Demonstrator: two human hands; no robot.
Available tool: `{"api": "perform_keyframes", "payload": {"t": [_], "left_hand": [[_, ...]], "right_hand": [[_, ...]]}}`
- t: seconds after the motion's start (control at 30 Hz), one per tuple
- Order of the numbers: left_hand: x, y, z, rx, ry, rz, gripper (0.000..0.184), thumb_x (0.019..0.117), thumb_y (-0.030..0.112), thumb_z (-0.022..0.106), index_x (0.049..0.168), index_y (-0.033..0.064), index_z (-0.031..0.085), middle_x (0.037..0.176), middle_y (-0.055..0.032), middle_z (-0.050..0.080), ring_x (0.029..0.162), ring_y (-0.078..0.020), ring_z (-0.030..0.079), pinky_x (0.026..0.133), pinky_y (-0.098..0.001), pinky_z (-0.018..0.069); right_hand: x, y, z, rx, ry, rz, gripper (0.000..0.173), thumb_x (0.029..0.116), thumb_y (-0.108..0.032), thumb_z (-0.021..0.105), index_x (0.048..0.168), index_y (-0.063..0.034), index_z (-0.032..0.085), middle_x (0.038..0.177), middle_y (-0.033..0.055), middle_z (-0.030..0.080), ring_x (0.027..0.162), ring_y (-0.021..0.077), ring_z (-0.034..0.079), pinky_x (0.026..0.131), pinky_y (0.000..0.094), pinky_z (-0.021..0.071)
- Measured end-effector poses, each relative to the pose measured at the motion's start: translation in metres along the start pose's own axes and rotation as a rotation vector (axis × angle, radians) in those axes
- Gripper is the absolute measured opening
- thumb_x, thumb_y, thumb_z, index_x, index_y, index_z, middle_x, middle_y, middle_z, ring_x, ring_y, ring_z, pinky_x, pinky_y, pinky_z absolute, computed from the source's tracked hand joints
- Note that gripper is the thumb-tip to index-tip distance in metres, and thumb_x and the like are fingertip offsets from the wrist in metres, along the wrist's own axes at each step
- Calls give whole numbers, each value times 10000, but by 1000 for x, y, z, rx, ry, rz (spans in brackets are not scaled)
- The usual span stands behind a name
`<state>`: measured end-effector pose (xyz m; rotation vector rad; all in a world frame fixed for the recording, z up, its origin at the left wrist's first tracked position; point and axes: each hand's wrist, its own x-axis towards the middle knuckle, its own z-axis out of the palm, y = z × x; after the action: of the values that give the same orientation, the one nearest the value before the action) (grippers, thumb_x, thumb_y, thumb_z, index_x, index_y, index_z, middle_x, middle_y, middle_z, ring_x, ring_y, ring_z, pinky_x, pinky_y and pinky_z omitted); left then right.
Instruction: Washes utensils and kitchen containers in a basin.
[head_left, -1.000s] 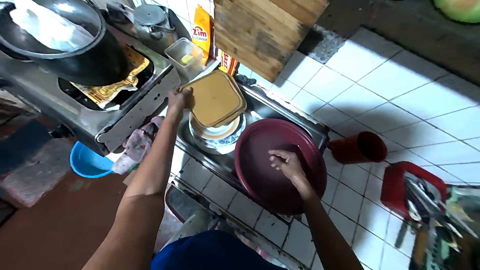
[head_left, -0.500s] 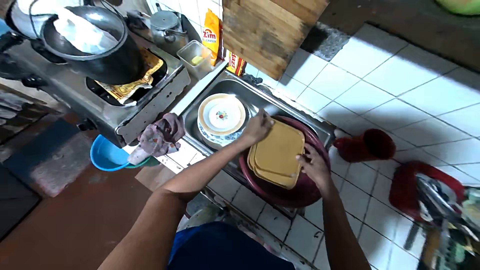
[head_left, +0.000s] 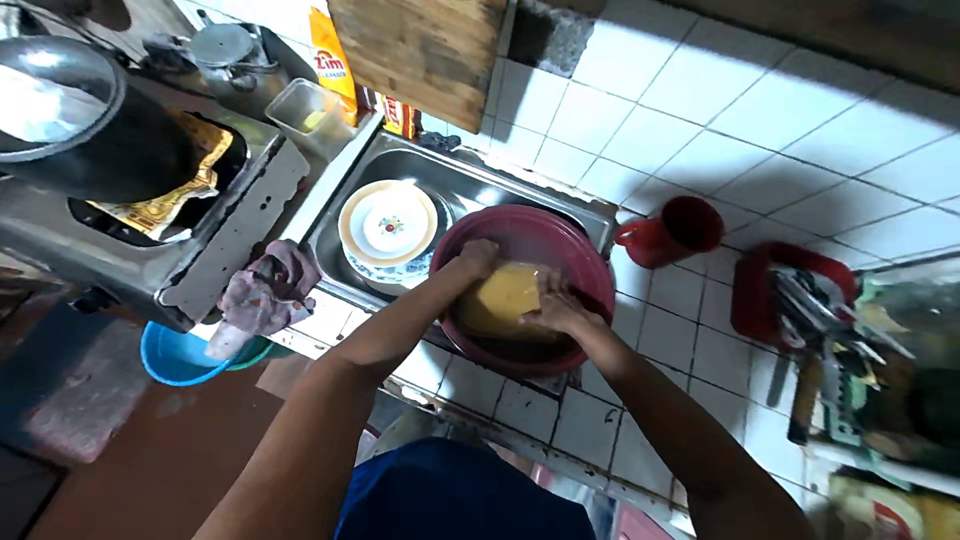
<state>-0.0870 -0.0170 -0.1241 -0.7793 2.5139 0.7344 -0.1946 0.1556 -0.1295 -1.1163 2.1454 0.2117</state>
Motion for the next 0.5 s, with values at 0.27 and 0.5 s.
{"api": "perform_keyframes", "payload": {"t": [0.27,0.5], "left_hand": [[3,1,7,0,51,-30,307,975,77,653,1228,-97,634,1302,-319,606,1251,-500,567,1025,-656,454],[4,-6,-2,-75,17,-4,377,949,194,710,1204,-75,641,1248,-317,627,1204,-490,594,989,-677,465]], "right_hand": [[9,1,-8,-74,-109,-129,484,974,-324,704,1267,58,654,1351,289,602,1315,466,529,1100,657,374],[-22,-35,36,-120,-54,-556,655,1056,-187,480,1647,-107,208,1697,209,171,1566,430,140,1240,598,201]]}}
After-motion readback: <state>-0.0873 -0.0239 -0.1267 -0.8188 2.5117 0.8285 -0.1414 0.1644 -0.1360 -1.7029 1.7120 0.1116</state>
